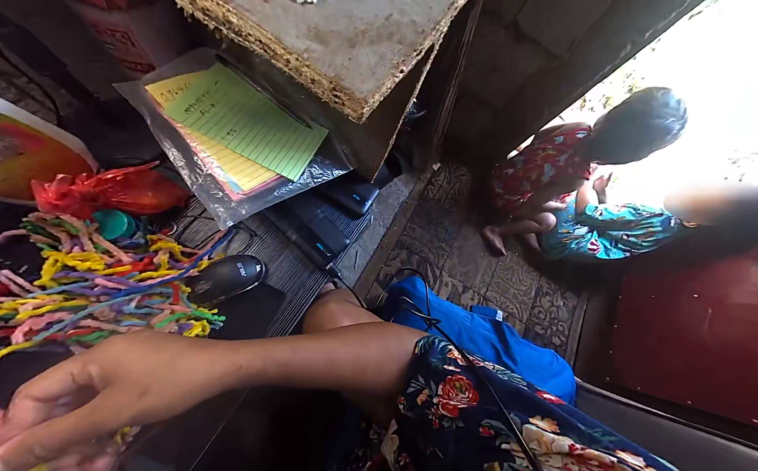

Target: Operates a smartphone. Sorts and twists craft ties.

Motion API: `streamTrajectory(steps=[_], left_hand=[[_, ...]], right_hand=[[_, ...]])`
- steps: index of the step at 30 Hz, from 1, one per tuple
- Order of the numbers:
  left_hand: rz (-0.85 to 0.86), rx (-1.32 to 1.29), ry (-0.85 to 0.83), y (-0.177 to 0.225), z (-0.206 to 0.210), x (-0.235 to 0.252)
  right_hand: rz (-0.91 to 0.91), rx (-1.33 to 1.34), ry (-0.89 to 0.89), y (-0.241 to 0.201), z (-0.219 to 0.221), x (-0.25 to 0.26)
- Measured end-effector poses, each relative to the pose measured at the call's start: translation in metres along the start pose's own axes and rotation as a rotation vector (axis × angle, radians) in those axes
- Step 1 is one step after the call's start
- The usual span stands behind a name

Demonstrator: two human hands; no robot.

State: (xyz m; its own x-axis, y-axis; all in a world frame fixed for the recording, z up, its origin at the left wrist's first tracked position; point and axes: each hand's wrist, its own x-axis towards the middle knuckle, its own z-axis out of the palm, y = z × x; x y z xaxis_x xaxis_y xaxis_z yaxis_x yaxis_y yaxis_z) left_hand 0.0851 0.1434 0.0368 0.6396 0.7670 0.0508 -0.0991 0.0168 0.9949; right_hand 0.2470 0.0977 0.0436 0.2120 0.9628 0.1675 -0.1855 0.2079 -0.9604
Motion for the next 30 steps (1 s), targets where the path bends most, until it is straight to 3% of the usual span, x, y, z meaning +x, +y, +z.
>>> streamTrajectory(steps=[5,7,12,17,20,22,24,27,30], left_hand=[[0.257,0.569,0.114,-0.003,0.004,0.001],[0.168,0.509,0.128,-0.001,0.007,0.0],[-0.045,0.183,-0.029,0.001,-0.012,-0.001],[-0.023,0.087,-0.006,0.003,-0.002,-0.006],[0.224,0.485,0.115,-0.004,0.0,-0.006],[0.292,0.664,0.155,-0.007,0.004,-0.007],[0.18,0.599,0.134,-0.006,0.006,-0.008],[-0.028,0.251,0.07,-0.002,0.0,-0.005],[-0.098,0.174,0.015,0.002,-0.007,-0.004]], right_hand=[[-0.013,-0.457,0.151,0.001,0.01,-0.004],[-0.033,-0.455,0.145,-0.001,0.01,-0.005],[0.042,0.058,-0.065,-0.013,-0.007,-0.005],[-0.048,-0.055,-0.019,-0.009,-0.01,-0.011],[-0.05,-0.199,0.161,0.004,-0.004,-0.013],[-0.049,-0.285,0.207,0.008,-0.002,-0.013],[-0.022,-0.284,0.162,0.007,-0.006,-0.012],[0.034,-0.116,0.005,0.004,-0.021,-0.009],[-0.013,0.021,-0.112,0.007,-0.03,-0.009]])
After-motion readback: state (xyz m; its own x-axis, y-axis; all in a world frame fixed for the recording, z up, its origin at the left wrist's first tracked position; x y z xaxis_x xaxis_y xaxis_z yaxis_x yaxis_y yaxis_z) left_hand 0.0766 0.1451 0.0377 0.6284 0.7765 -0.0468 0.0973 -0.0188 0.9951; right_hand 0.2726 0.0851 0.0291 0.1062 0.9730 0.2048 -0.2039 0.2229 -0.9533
